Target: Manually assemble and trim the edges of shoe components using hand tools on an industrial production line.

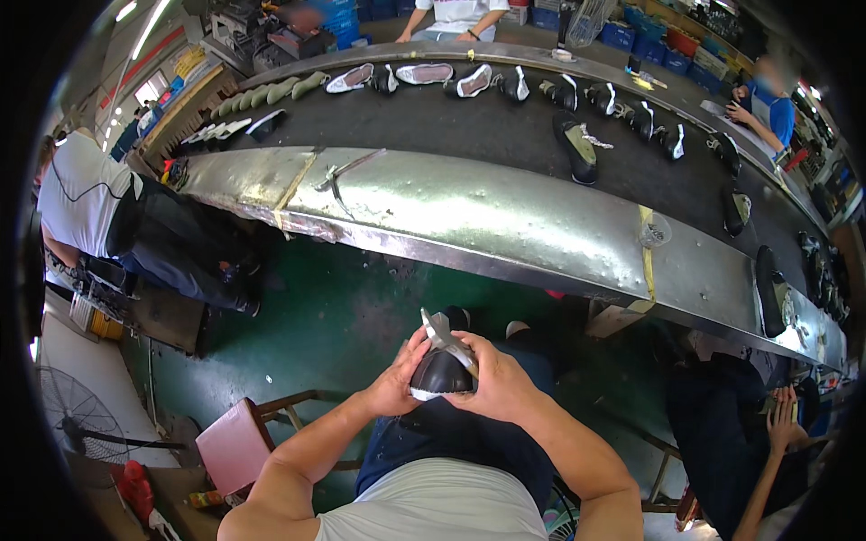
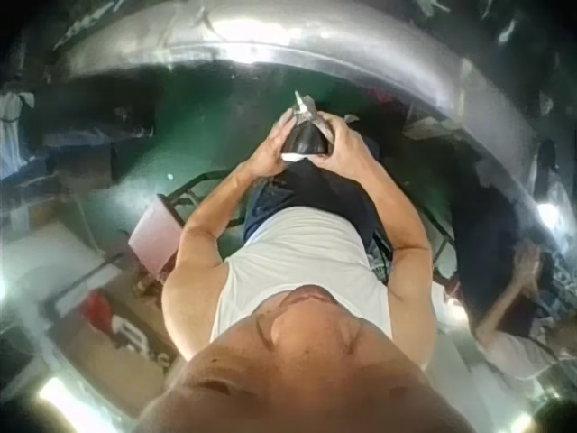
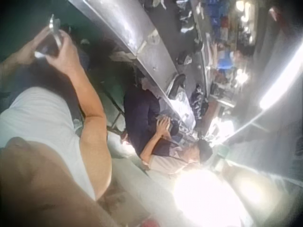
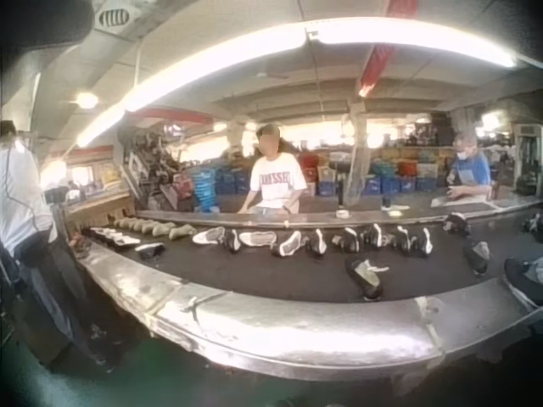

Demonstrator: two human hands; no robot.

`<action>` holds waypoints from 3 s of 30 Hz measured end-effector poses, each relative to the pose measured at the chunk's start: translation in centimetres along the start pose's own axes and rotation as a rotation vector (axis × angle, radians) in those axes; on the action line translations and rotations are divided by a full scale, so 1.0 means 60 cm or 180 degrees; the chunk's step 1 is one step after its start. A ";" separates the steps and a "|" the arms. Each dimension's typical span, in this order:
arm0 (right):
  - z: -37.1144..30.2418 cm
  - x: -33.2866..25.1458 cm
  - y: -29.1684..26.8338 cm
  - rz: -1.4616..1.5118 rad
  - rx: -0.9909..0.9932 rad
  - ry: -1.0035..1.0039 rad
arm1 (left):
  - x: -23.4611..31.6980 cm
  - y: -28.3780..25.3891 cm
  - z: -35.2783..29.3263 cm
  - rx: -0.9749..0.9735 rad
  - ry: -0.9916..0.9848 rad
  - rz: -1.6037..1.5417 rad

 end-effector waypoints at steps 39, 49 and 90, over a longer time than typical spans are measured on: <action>-0.271 0.075 -0.007 -0.1460 -0.1045 0.0669 | 0.028 0.256 -0.075 -0.1327 -0.1694 -0.2867; -0.197 0.059 0.012 -0.1434 -0.2662 0.1063 | 0.013 0.246 -0.100 -0.0913 -0.2256 -0.5809; -0.203 0.183 0.009 -0.0891 -0.0616 0.1664 | 0.093 0.182 0.038 -0.2379 -0.1374 0.0615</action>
Point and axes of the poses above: each hand's wrist, its own z-axis towards the middle knuckle, its own y-axis out of the palm, x = y × z, the point moved 4 cm from there along z, towards the middle knuckle
